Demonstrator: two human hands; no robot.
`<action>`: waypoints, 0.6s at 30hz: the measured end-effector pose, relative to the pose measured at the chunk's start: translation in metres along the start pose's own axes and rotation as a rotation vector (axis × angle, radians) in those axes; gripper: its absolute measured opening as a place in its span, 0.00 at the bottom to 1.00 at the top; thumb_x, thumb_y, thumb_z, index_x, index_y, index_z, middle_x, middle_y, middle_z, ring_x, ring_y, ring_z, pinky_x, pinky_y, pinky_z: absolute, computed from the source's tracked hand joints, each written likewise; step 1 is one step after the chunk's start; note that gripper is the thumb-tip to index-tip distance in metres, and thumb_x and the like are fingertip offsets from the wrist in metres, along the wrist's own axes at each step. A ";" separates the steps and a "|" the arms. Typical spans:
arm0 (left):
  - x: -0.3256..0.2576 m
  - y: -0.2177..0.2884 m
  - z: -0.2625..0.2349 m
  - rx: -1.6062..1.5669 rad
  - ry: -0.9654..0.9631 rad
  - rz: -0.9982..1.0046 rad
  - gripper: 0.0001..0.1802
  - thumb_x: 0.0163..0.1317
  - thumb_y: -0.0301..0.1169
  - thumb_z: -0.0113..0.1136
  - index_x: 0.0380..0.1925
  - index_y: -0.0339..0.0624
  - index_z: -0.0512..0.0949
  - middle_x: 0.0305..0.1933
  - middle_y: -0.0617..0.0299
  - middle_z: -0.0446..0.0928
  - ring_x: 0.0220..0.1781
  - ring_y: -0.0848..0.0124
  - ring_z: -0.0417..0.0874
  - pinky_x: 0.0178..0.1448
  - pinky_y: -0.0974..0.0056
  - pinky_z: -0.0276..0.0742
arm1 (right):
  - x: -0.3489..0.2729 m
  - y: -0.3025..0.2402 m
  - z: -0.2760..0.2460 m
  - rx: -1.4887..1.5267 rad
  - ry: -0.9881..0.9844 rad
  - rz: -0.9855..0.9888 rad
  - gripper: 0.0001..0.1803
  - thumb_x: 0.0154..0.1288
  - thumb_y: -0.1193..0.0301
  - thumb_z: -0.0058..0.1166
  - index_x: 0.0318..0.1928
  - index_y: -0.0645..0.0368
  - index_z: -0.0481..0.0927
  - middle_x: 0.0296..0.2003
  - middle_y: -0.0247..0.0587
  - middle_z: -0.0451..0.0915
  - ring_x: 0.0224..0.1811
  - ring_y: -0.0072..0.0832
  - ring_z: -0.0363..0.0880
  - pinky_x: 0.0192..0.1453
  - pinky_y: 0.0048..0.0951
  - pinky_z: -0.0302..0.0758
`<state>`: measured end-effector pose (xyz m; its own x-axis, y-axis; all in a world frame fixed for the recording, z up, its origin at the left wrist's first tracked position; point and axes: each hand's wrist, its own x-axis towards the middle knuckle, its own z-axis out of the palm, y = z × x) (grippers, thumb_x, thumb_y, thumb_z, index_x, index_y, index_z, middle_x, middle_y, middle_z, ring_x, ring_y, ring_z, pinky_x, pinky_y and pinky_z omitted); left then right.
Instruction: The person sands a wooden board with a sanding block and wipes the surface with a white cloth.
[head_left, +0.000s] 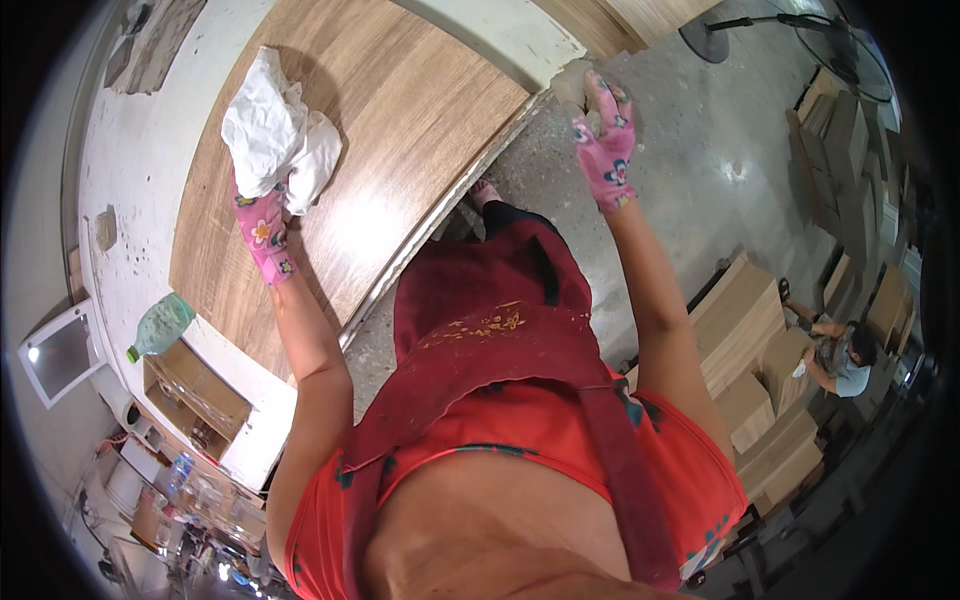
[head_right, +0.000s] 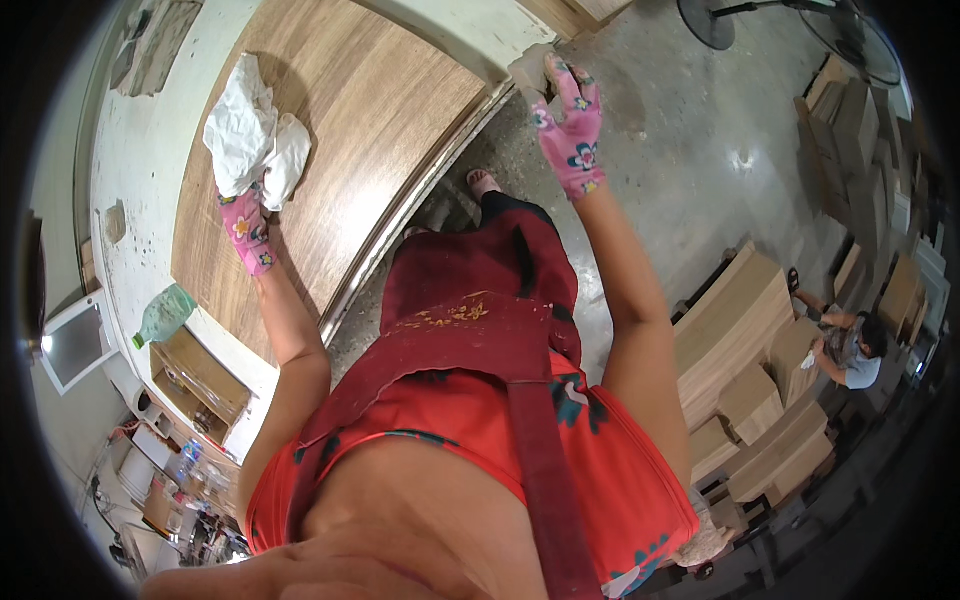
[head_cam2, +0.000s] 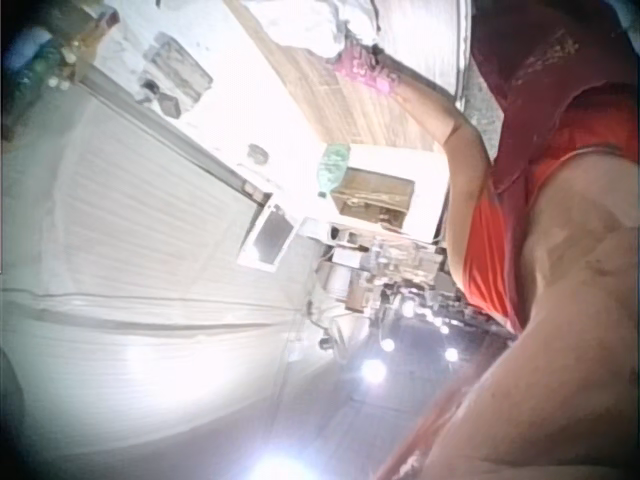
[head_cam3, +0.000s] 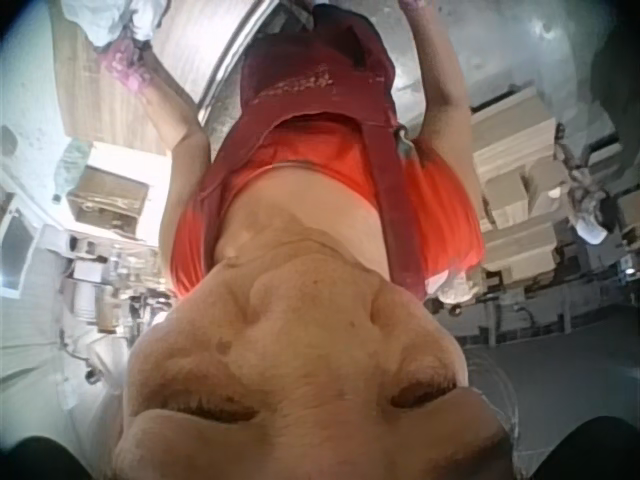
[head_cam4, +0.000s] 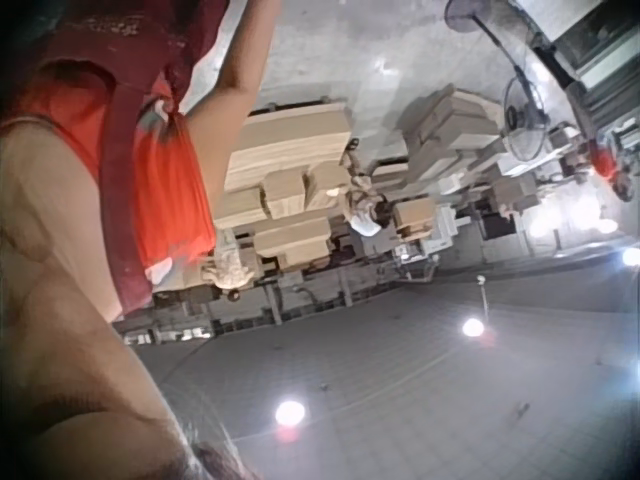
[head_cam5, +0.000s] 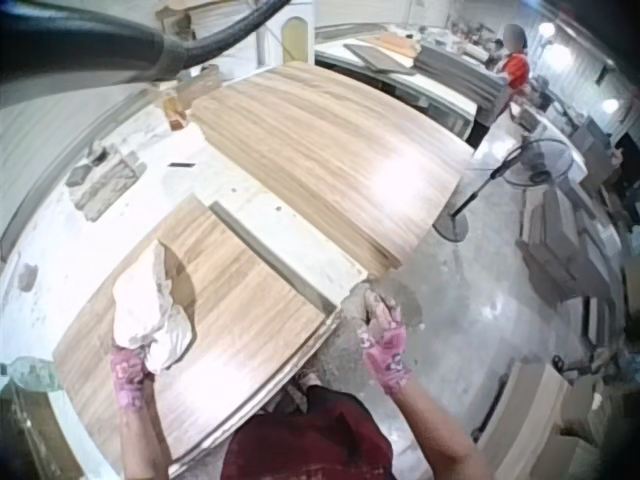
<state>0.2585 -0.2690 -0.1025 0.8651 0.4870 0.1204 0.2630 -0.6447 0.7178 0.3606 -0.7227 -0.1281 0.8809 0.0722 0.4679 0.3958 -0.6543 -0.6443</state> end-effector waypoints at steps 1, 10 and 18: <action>-0.003 0.003 -0.001 -0.021 0.007 -0.024 0.30 0.52 0.30 0.64 0.56 0.36 0.68 0.54 0.52 0.74 0.56 0.62 0.75 0.57 0.63 0.69 | -0.001 -0.011 -0.001 0.092 -0.021 0.001 0.28 0.50 0.71 0.59 0.56 0.54 0.73 0.47 0.45 0.76 0.50 0.42 0.71 0.55 0.38 0.69; -0.011 0.034 -0.004 -0.206 0.028 -0.092 0.34 0.48 0.28 0.67 0.57 0.35 0.66 0.54 0.53 0.73 0.56 0.65 0.74 0.58 0.65 0.69 | -0.058 -0.098 0.027 0.182 -0.100 0.050 0.30 0.50 0.66 0.60 0.56 0.57 0.72 0.49 0.48 0.70 0.51 0.44 0.69 0.54 0.40 0.70; -0.006 -0.007 0.025 -0.688 -0.063 0.013 0.37 0.47 0.16 0.62 0.60 0.34 0.61 0.51 0.54 0.74 0.53 0.66 0.76 0.56 0.66 0.71 | -0.196 -0.200 0.052 0.391 -0.614 -0.286 0.29 0.57 0.61 0.54 0.60 0.52 0.68 0.50 0.50 0.67 0.49 0.43 0.71 0.51 0.45 0.73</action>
<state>0.2621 -0.2819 -0.1250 0.8949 0.4334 0.1069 -0.0602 -0.1200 0.9909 0.1220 -0.5667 -0.1221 0.6712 0.6766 0.3027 0.5917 -0.2431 -0.7687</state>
